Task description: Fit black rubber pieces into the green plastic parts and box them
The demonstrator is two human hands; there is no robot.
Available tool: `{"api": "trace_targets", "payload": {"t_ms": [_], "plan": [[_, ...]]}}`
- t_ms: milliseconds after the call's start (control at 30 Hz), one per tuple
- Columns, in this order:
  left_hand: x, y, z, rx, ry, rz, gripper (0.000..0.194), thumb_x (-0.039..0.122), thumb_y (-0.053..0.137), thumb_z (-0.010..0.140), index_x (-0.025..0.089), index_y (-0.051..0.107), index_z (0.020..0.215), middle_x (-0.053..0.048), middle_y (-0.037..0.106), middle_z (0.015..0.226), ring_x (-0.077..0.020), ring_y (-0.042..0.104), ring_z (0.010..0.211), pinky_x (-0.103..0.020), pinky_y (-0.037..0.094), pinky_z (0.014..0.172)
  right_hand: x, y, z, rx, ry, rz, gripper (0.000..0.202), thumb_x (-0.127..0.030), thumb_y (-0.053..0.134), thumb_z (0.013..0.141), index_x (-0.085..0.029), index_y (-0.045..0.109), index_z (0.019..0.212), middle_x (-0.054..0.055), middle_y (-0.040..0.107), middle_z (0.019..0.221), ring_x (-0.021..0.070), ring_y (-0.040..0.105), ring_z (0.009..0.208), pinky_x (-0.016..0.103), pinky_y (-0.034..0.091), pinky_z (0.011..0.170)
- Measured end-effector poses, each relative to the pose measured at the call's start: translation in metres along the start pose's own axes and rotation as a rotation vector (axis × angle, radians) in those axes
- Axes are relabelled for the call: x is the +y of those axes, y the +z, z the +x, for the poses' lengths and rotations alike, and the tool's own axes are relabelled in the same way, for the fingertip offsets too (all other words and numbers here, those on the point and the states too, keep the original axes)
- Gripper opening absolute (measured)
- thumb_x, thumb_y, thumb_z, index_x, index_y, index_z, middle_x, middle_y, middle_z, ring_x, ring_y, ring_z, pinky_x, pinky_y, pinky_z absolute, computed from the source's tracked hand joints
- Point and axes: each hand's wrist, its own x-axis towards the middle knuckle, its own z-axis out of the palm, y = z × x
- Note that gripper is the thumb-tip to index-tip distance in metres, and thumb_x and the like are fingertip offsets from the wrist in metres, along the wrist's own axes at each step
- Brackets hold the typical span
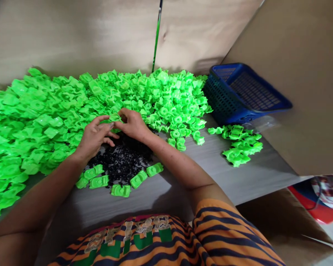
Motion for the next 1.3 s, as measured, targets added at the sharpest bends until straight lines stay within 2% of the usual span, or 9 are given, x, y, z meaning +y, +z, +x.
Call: {"api": "trace_targets", "payload": {"t_ms": [167,400,533,633,733,833,1033,1200,1300], "plan": [[0.001,-0.001,0.004,0.009,0.022,-0.173,0.06,0.058,0.097,0.057,0.017,0.07,0.092,-0.003,0.072,0.081,-0.0173,0.073,0.067,-0.021,0.054,0.041,0.001,0.018,0.004,0.072,-0.152,0.223,0.009,-0.026,0.064,0.092,-0.02,0.062,0.098,-0.003,0.057,0.08,0.0136,0.052,0.076,0.027,0.043,0.072],[0.01,0.01,0.022,0.092,0.151,-0.275,0.042,0.042,0.099,0.057,0.018,0.074,0.079,0.003,0.07,0.075,-0.0087,0.062,0.063,-0.018,0.053,0.051,0.0,0.028,0.01,0.197,-0.361,0.114,0.028,-0.022,0.058,0.098,-0.022,0.063,0.125,0.008,0.071,0.128,0.0215,0.064,0.119,0.039,0.053,0.107],[0.017,0.014,0.043,0.119,0.248,-0.246,0.042,0.041,0.098,0.062,0.021,0.068,0.082,0.004,0.069,0.076,-0.0101,0.064,0.066,-0.016,0.047,0.049,0.002,0.012,0.017,0.254,-0.42,0.084,0.041,-0.024,0.063,0.097,-0.023,0.06,0.138,0.01,0.067,0.143,0.0236,0.061,0.131,0.043,0.053,0.113],[0.024,0.004,0.054,0.123,0.268,-0.236,0.044,0.045,0.096,0.069,0.025,0.064,0.092,0.002,0.072,0.083,-0.0165,0.072,0.075,-0.021,0.053,0.052,0.012,-0.015,0.026,0.252,-0.372,0.089,0.04,-0.029,0.068,0.097,-0.025,0.063,0.136,0.009,0.069,0.14,0.023,0.062,0.124,0.04,0.059,0.101],[0.028,-0.011,0.056,0.091,0.256,-0.253,0.044,0.049,0.094,0.074,0.028,0.062,0.096,0.0,0.075,0.09,-0.0228,0.078,0.089,-0.026,0.06,0.055,0.022,-0.038,0.031,0.137,-0.271,0.042,0.024,-0.02,0.066,0.094,-0.019,0.07,0.118,0.006,0.074,0.111,0.019,0.064,0.1,0.035,0.058,0.086],[0.028,-0.017,0.053,0.052,0.209,-0.242,0.043,0.049,0.094,0.074,0.028,0.063,0.095,0.0,0.075,0.088,-0.0233,0.079,0.09,-0.026,0.062,0.056,0.018,-0.044,0.024,-0.099,-0.102,-0.202,0.016,-0.008,0.062,0.089,-0.015,0.072,0.099,0.004,0.072,0.09,0.0158,0.061,0.084,0.03,0.05,0.077],[0.024,-0.007,0.049,0.018,0.167,-0.218,0.038,0.031,0.095,0.071,0.023,0.068,0.097,0.002,0.072,0.081,-0.0189,0.078,0.082,-0.029,0.069,0.067,-0.018,-0.033,0.004,-0.486,0.014,-0.785,0.032,-0.011,0.063,0.094,-0.014,0.075,0.123,0.016,0.078,0.113,0.0258,0.07,0.103,0.031,0.041,0.076],[0.02,-0.002,0.047,0.013,0.119,-0.2,0.04,0.012,0.089,0.065,0.02,0.066,0.097,0.005,0.066,0.074,-0.0192,0.077,0.076,-0.036,0.071,0.073,-0.017,-0.022,0.006,-0.58,-0.046,-0.787,0.033,-0.002,0.056,0.093,-0.01,0.078,0.116,0.02,0.079,0.115,0.0247,0.072,0.103,0.03,0.042,0.078],[0.022,-0.002,0.045,0.0,0.089,-0.165,0.04,0.015,0.086,0.068,0.019,0.067,0.103,0.002,0.071,0.078,-0.0193,0.077,0.07,-0.032,0.069,0.064,-0.011,-0.038,0.007,-0.522,-0.092,-0.615,0.025,0.001,0.058,0.087,-0.011,0.079,0.096,0.013,0.078,0.095,0.0188,0.067,0.086,0.03,0.041,0.075]]}}
